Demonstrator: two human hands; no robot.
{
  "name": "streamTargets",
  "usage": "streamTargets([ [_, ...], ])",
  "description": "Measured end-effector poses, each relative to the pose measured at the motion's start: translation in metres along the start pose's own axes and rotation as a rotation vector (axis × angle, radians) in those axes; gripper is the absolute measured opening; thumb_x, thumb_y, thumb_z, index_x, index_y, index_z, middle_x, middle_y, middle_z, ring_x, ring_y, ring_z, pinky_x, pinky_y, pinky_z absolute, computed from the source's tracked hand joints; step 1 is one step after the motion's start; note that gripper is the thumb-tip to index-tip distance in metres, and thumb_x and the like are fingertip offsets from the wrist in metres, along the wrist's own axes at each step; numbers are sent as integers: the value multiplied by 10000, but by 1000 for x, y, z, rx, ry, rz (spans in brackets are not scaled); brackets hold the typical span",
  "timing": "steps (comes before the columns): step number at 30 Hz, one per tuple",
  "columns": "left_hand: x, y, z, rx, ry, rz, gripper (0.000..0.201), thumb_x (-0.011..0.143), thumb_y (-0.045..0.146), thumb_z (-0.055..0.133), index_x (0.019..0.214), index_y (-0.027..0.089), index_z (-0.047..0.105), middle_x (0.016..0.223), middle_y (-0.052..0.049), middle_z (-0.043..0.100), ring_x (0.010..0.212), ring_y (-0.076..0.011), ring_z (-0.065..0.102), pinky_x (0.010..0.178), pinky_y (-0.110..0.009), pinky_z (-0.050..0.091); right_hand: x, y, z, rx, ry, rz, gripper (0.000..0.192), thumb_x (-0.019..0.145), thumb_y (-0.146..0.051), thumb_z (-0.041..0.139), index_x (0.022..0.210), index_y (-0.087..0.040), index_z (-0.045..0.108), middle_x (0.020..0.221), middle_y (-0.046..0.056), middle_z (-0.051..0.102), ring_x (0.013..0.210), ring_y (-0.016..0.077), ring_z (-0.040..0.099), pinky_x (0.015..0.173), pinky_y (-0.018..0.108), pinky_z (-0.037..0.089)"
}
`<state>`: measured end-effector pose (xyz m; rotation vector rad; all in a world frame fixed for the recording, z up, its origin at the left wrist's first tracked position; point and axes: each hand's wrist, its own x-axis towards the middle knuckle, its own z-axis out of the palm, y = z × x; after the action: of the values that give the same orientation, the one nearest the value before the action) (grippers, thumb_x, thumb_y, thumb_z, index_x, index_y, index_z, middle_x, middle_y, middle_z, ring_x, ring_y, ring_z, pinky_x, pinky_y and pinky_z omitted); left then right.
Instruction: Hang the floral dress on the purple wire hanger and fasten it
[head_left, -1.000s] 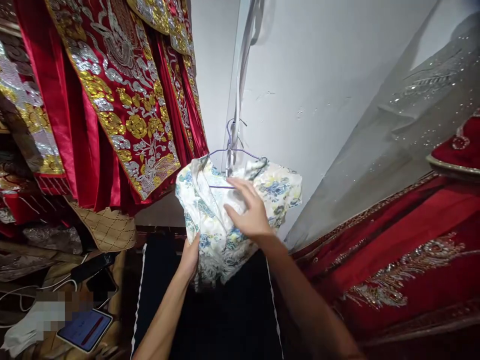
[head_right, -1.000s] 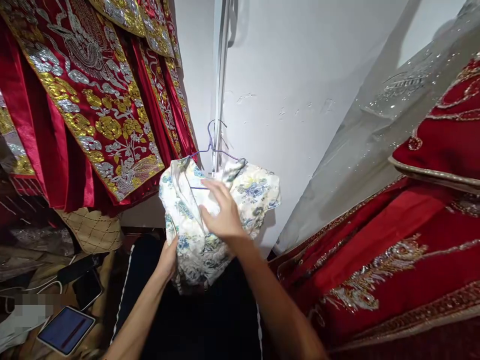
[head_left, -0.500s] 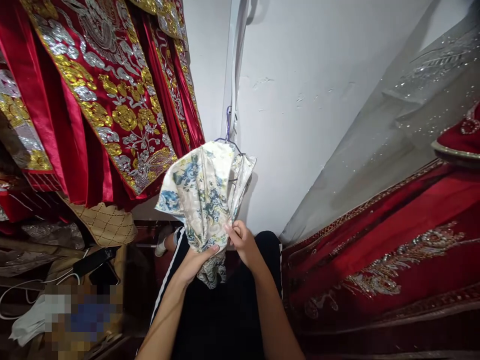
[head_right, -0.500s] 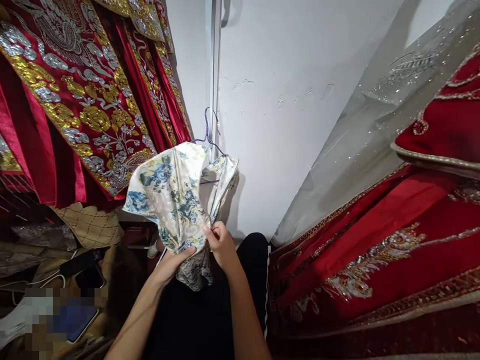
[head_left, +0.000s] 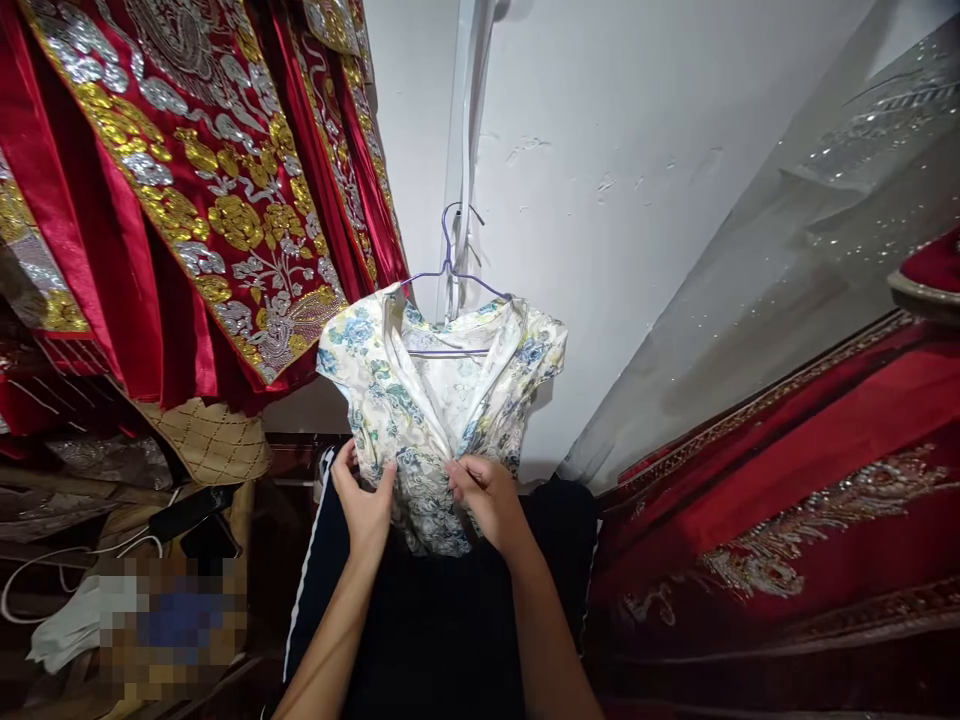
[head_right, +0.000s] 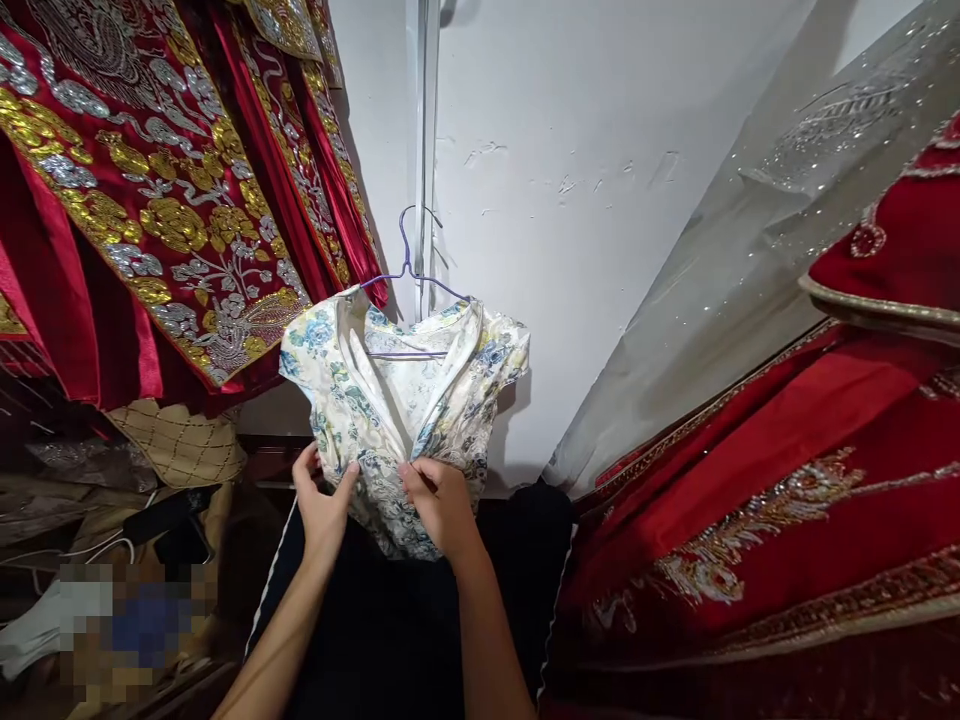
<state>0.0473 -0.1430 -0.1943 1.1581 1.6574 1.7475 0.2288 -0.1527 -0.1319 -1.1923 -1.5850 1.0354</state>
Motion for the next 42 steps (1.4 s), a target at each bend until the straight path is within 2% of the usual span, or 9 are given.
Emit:
streamTargets([
  [2, -8, 5, 1, 109, -25, 198, 571, 834, 424, 695, 1344, 259, 497, 1408, -137, 487, 1370, -323, 431, 1128, -481, 381, 0, -4, 6, 26, -28, 9, 388, 945, -471, 531, 684, -199, 623, 617, 4, 583, 544, 141, 474, 546, 271, 350],
  [4, -18, 13, 5, 90, -215, 297, 372, 893, 382, 616, 1245, 272, 566, 1352, -118, 520, 1332, -301, 461, 1116, -445, 390, 1, -7, 11, 49, -70, 6, 354, 946, -427, 524, 694, -202, 629, 618, 5, 607, 548, 143, 499, 560, 268, 373],
  [8, -28, 25, 18, -20, -473, 204, 263, 946, 344, 507, 1191, 269, 570, 1100, -79, 629, 1046, -259, 617, 929, -381, 488, 2, -13, 12, 17, -147, -4, 313, 924, -326, 506, 659, -202, 617, 588, 1, 618, 567, 150, 545, 578, 262, 400],
  [17, -16, 22, 29, 17, -568, 287, 140, 950, 327, 499, 878, 234, 574, 842, -35, 606, 807, -198, 586, 758, -320, 474, 39, -24, -1, 276, 62, 132, 308, 878, -427, 554, 703, -182, 617, 479, -16, 582, 361, 95, 401, 396, 229, 297],
  [23, -6, 1, 39, 101, -610, 368, 114, 924, 243, 480, 824, 203, 519, 759, -12, 551, 710, -159, 552, 670, -274, 427, 116, -94, -24, 392, 188, -103, 275, 852, -378, 633, 715, -141, 656, 492, -9, 579, 363, 51, 395, 363, 177, 256],
  [27, 13, 0, 28, 214, -747, 384, 98, 896, 210, 486, 800, 202, 503, 744, -8, 561, 683, -156, 544, 636, -265, 405, 136, -138, -32, 405, 211, -177, 252, 884, -285, 573, 711, -126, 666, 466, -17, 555, 347, 40, 375, 352, 161, 249],
  [32, 49, 59, 24, 141, -904, 435, 101, 912, 206, 496, 875, 191, 589, 817, -27, 639, 770, -173, 608, 709, -285, 465, 124, -139, -30, 399, 103, -214, 245, 884, -346, 596, 756, -147, 660, 488, -24, 567, 367, 49, 417, 353, 152, 283],
  [37, 102, 157, 37, -80, -474, 728, 387, 987, 281, 503, 1370, 226, 482, 984, -47, 663, 840, -166, 628, 776, -303, 488, 111, -134, -35, 351, 97, -215, 247, 877, -345, 587, 728, -156, 644, 472, -21, 556, 370, 57, 422, 367, 165, 291],
  [42, 122, 204, 50, 91, -420, 1015, 120, 960, 265, 570, 920, 183, 647, 923, -52, 655, 889, -182, 592, 820, -316, 461, 119, -126, -36, 365, 119, -295, 254, 872, -352, 570, 680, -187, 592, 450, -37, 517, 376, 70, 400, 389, 194, 269],
])
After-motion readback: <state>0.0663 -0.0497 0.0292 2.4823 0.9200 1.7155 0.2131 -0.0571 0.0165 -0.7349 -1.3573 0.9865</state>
